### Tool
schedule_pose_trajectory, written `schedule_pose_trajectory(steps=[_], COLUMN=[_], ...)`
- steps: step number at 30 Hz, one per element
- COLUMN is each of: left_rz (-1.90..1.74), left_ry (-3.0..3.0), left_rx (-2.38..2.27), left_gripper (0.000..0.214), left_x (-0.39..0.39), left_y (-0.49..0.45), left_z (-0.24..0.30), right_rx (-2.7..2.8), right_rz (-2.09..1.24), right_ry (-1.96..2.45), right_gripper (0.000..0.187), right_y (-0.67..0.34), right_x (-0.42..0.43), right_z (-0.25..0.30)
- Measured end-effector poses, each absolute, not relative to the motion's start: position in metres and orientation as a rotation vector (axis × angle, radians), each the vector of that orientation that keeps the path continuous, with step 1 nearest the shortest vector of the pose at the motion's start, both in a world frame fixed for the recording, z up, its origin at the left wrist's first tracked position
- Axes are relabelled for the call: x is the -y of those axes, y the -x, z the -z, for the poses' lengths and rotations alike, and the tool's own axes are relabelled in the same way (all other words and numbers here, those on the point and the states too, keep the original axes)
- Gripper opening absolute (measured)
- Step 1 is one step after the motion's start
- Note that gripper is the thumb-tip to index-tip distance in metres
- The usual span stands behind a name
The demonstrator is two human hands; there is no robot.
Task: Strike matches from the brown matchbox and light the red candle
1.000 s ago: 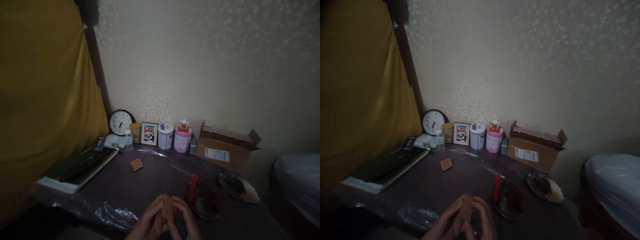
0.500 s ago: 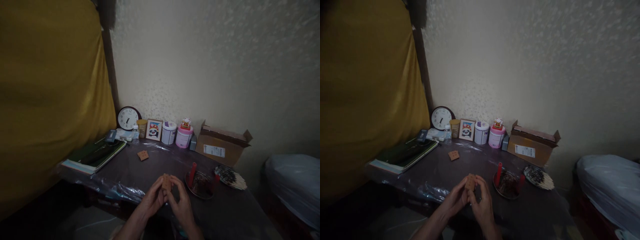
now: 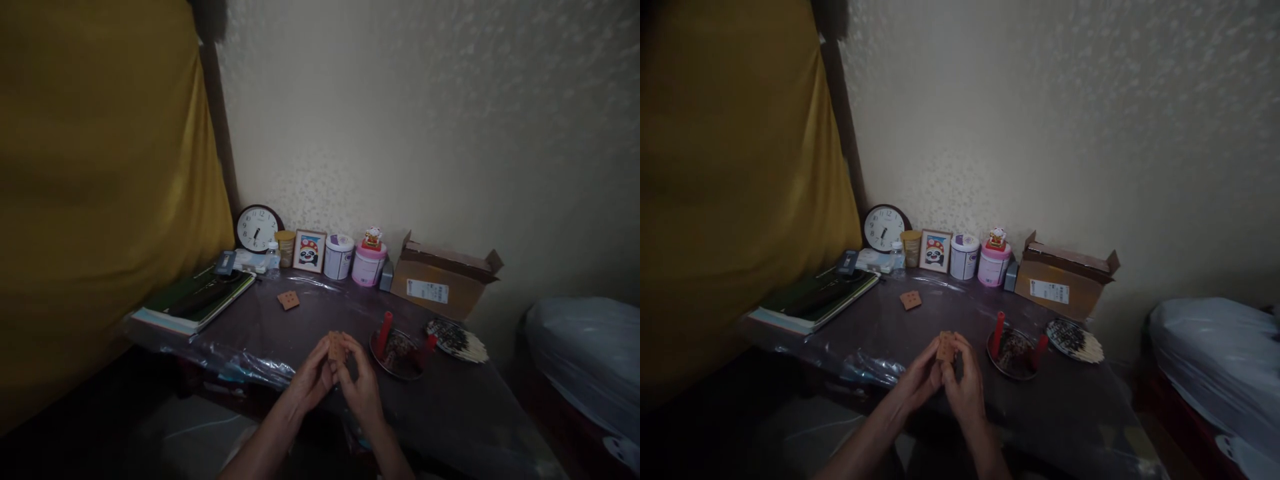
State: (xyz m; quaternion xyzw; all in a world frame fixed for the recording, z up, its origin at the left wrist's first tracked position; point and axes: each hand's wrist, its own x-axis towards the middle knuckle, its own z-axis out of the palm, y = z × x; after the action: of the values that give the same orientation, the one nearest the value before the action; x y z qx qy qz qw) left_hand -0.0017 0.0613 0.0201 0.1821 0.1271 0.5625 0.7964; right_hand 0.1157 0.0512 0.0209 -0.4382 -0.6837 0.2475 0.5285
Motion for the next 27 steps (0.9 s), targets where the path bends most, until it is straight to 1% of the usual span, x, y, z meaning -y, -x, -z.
schedule_pose_trajectory(steps=[6, 11, 20, 27], left_rz=[-1.182, -1.164, -1.156, -1.156], left_ry=[-0.410, -0.412, -0.406, -0.385], left_rx=[-0.244, -0.226, -0.217, -0.220], left_gripper=[0.021, 0.025, 0.026, 0.023], left_x=[-0.059, -0.058, -0.060, -0.058], left_y=[-0.001, -0.004, -0.008, -0.010], left_z=[-0.022, -0.023, -0.021, -0.021], right_rx=[1.573, 1.547, 1.538, 1.522], right_rz=[-0.644, -0.643, -0.645, -0.650], right_ry=[1.010, 1.013, 1.018, 1.011], right_gripper=[0.026, 0.029, 0.038, 0.035], right_y=[-0.115, -0.113, -0.113, -0.112], right_x=[-0.048, -0.049, -0.048, -0.046], right_z=[-0.025, -0.027, -0.026, -0.029])
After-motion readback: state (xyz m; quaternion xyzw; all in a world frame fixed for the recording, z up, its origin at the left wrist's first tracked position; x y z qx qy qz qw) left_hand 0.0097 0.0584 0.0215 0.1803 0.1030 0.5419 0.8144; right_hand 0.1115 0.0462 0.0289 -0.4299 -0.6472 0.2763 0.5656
